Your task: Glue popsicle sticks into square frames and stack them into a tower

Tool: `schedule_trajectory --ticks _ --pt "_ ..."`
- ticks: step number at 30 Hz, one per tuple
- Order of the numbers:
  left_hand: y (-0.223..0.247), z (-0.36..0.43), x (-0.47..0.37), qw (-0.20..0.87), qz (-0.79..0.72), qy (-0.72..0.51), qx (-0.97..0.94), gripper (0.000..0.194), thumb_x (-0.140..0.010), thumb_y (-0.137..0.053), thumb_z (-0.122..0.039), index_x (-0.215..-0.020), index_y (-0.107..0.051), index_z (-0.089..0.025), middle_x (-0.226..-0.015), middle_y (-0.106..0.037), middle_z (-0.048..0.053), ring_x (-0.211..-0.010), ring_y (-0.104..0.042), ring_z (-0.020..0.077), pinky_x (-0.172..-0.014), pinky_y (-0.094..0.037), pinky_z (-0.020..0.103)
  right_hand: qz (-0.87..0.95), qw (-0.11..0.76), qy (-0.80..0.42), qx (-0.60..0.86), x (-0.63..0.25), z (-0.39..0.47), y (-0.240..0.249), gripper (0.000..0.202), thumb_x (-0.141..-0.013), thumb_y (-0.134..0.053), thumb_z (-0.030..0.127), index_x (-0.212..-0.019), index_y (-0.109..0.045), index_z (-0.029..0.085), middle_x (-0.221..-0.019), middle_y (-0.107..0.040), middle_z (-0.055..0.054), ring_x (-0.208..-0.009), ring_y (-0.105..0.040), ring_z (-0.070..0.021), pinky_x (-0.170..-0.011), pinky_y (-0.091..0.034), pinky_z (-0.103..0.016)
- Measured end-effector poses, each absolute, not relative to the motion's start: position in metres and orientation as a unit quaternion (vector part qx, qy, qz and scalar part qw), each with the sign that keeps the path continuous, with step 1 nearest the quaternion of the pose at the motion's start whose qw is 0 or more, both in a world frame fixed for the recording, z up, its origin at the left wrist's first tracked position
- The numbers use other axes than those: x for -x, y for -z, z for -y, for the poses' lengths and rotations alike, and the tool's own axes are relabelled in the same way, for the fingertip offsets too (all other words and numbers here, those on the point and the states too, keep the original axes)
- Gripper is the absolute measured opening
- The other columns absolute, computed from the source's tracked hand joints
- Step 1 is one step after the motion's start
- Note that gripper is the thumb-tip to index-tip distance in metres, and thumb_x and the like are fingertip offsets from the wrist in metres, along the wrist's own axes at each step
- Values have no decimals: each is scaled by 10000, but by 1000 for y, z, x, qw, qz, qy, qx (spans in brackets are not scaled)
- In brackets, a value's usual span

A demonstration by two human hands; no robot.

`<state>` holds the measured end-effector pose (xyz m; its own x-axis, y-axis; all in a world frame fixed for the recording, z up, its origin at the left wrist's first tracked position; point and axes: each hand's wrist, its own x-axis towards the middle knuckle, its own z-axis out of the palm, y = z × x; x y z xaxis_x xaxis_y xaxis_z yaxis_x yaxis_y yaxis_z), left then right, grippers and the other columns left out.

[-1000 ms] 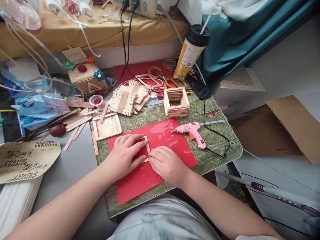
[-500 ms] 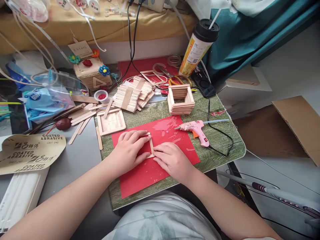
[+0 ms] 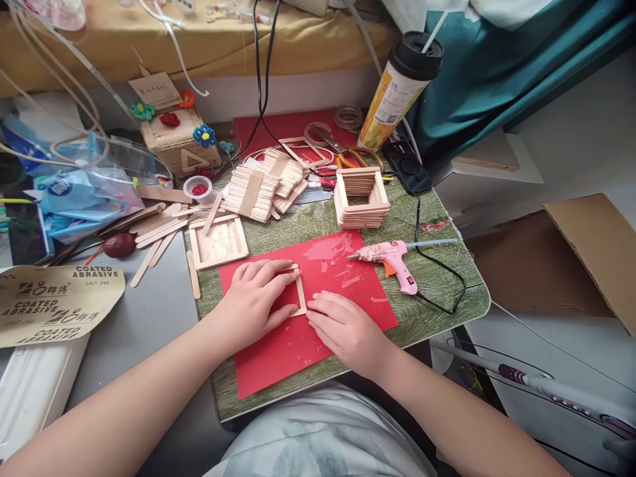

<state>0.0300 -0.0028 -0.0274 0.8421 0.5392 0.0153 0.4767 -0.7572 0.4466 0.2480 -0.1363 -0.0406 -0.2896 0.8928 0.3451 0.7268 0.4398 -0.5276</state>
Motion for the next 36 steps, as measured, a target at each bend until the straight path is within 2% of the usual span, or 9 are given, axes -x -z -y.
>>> schedule_trajectory --ticks 4,10,16,24,36 --pt "27 2 -31 222 -271 -69 -934 470 -1037 -596 -434 -1475 -553 -267 -1551 -560 119 -1384 -532 328 -1130 -401 538 782 317 -132 520 -249 137 44 253 -1014 -602 94 -1233 -716 145 -1180 -762 -124 -1213 -694 -278 -1135 -589 -480" --pt "28 2 -31 225 -273 -71 -933 476 -1033 -603 -439 -1476 -552 -273 -1551 -560 120 -1384 -527 332 -1126 -399 536 794 264 -161 524 -248 136 43 302 -1034 -542 95 -1287 -698 150 -1228 -742 -148 -1259 -657 -303 -1142 -565 -520" --pt "28 2 -31 227 -272 -73 -932 474 -1034 -601 -437 -1479 -549 -286 -1549 -560 117 -1378 -527 333 -1130 -396 529 742 363 -180 534 -251 131 46 284 -1030 -601 136 -1274 -709 232 -1179 -771 -90 -1163 -699 -258 -1076 -603 -496" --pt "27 3 -32 220 -284 -64 -931 482 -1029 -610 -467 -1477 -558 -297 -1544 -562 114 -1352 -530 340 -1126 -393 530 779 275 -183 533 -248 121 38 253 -1079 -533 176 -1270 -698 183 -1255 -752 -111 -1112 -670 -267 -984 -584 -480" --pt "27 3 -32 218 -282 -59 -932 486 -1032 -607 -472 -1480 -553 -292 -1550 -559 113 -1355 -528 338 -1135 -394 535 788 257 -174 532 -247 122 40 277 -1095 -486 172 -1288 -684 181 -1211 -742 -119 -1108 -652 -263 -985 -564 -467"
